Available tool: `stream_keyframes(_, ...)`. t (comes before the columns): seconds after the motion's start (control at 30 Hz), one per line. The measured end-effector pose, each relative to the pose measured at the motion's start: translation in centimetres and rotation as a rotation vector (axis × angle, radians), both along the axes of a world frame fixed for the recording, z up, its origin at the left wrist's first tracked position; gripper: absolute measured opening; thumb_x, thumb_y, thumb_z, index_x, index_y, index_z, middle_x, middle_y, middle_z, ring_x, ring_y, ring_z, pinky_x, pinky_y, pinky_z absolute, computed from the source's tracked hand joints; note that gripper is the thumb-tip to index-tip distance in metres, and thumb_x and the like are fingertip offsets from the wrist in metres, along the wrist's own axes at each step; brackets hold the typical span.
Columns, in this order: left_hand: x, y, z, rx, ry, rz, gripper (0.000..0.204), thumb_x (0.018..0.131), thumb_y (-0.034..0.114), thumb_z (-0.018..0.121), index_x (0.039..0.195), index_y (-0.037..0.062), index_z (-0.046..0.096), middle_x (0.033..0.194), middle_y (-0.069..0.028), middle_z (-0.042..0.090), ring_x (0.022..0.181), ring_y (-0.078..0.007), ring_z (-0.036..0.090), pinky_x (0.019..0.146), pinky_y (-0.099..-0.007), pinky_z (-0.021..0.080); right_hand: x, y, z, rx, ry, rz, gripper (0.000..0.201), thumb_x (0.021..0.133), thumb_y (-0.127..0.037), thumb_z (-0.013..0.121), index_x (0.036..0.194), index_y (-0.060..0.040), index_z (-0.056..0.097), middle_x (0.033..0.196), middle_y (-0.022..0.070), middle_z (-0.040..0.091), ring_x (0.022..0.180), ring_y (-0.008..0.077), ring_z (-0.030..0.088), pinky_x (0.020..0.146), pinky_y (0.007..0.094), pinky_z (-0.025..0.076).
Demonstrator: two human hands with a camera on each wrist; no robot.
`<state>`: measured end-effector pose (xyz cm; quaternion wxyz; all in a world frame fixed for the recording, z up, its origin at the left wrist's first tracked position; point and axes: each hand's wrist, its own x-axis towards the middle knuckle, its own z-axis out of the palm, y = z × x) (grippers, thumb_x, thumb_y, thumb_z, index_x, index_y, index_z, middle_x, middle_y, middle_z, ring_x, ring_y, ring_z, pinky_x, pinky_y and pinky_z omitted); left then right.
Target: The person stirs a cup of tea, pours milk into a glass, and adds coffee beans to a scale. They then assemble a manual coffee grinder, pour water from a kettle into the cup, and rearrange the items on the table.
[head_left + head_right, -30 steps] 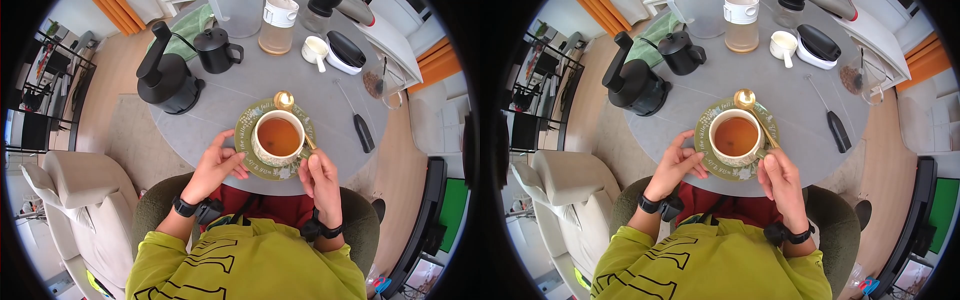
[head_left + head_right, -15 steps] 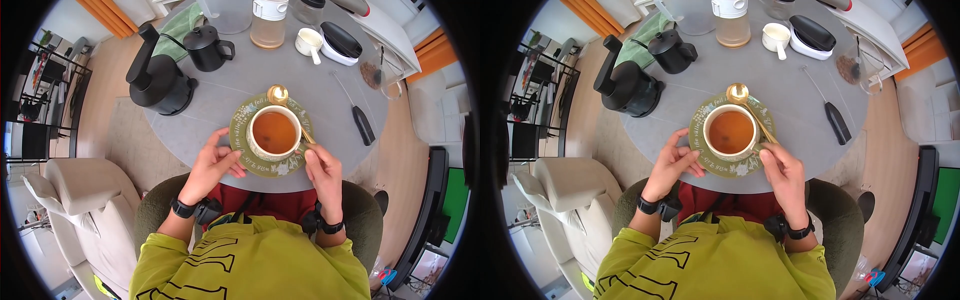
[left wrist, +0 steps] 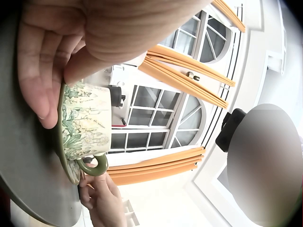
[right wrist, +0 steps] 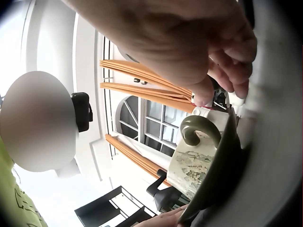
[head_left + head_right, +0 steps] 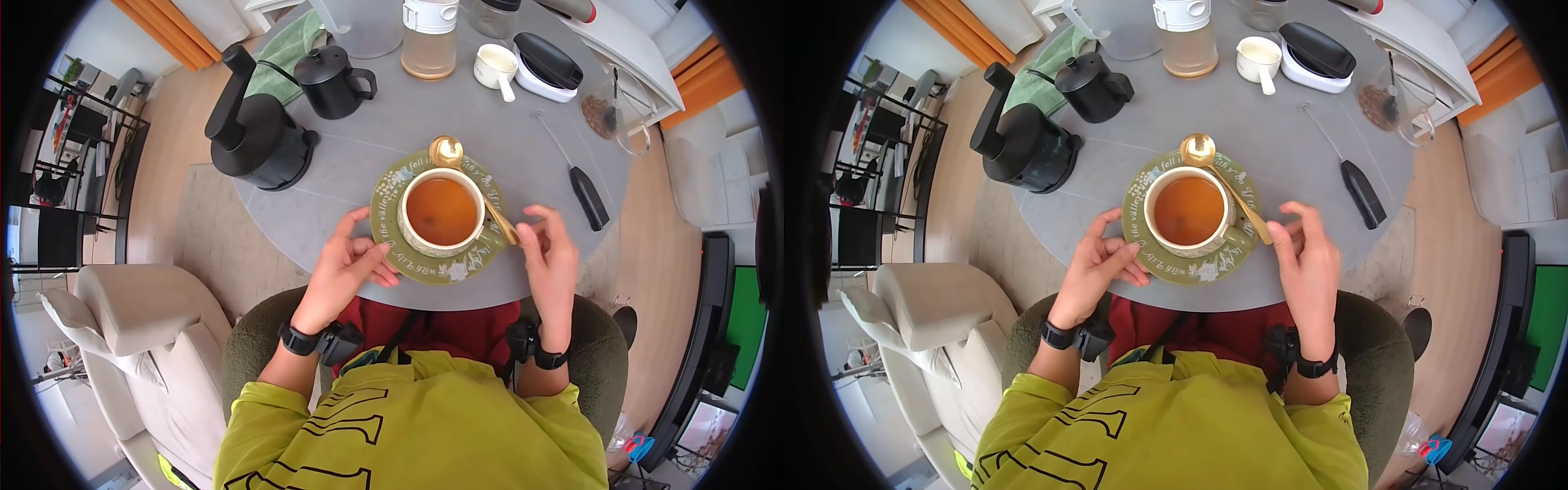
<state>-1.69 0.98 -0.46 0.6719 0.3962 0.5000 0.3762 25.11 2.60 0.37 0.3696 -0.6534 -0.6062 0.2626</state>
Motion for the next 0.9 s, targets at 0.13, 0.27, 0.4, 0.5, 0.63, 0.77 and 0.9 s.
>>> stream_keyframes(0.13,0.2,-0.2,0.0,0.000,0.008,0.028,0.049,0.095,0.006,0.051,0.138,0.0002,0.028,0.079,-0.0115,0.064,0.067,-0.0188,0.067,0.062,-0.0268,0.055,-0.3,0.1,-0.5,-0.120,0.100,0.087,0.021,0.090,-0.011,0.062,0.109,-0.0037,0.058,0.066,0.0030,0.061,0.055,0.0047,0.049,0.049,0.0227,0.037)
stream_keyframes(0.27,0.2,-0.2,0.1,0.000,0.009,0.033,0.049,0.095,0.006,0.051,0.138,-0.0001,0.028,0.078,-0.0115,0.064,0.067,-0.0188,0.067,0.062,-0.0268,0.055,-0.3,0.6,-0.6,-0.178,0.421,0.081,0.017,0.091,-0.007,0.058,0.108,-0.0051,0.058,0.066,0.0010,0.059,0.055,0.0044,0.048,0.049,0.0200,0.035)
stream_keyframes(0.4,0.2,-0.2,0.1,-0.001,0.006,0.034,0.050,0.095,0.006,0.052,0.138,-0.0011,0.027,0.078,-0.0117,0.064,0.067,-0.0189,0.067,0.062,-0.0271,0.055,-0.1,0.7,0.8,-0.030,0.561,0.022,0.013,0.093,-0.006,0.055,0.106,-0.0051,0.059,0.066,-0.0003,0.057,0.055,0.0036,0.048,0.049,0.0182,0.034)
stream_keyframes(0.5,0.2,-0.1,0.0,-0.007,-0.001,0.039,0.051,0.095,0.006,0.052,0.139,-0.0015,0.026,0.078,-0.0119,0.064,0.067,-0.0192,0.067,0.062,-0.0274,0.055,0.2,-0.2,2.8,0.030,0.594,0.057,0.011,0.093,-0.005,0.055,0.103,-0.0024,0.059,0.066,0.0010,0.057,0.055,0.0037,0.048,0.050,0.0180,0.035)
stream_keyframes(0.63,0.1,-0.1,0.0,-0.010,-0.008,0.039,0.051,0.095,0.006,0.052,0.139,-0.0015,0.026,0.078,-0.0120,0.064,0.067,-0.0197,0.067,0.062,-0.0276,0.055,0.1,-2.3,5.2,0.060,0.601,0.092,0.008,0.093,-0.003,0.054,0.097,0.0011,0.059,0.065,0.0023,0.057,0.053,0.0044,0.048,0.049,0.0182,0.036)
stream_keyframes(0.77,0.2,-0.1,0.1,-0.009,-0.001,0.042,0.052,0.095,0.006,0.052,0.139,-0.0012,0.025,0.078,-0.0121,0.064,0.067,-0.0197,0.067,0.062,-0.0275,0.055,0.1,-3.3,5.9,0.049,0.609,0.146,0.009,0.093,-0.003,0.053,0.091,0.0024,0.060,0.066,0.0041,0.060,0.053,0.0051,0.051,0.048,0.0180,0.037)
stream_keyframes(0.9,0.1,-0.1,-0.2,0.007,0.003,0.025,0.052,0.096,0.006,0.051,0.139,-0.0024,0.024,0.079,-0.0135,0.064,0.068,-0.0200,0.067,0.062,-0.0281,0.056,0.1,-3.1,5.4,0.029,0.596,0.186,0.011,0.093,-0.005,0.054,0.088,0.0019,0.061,0.067,0.0053,0.062,0.053,0.0054,0.054,0.047,0.0179,0.039)
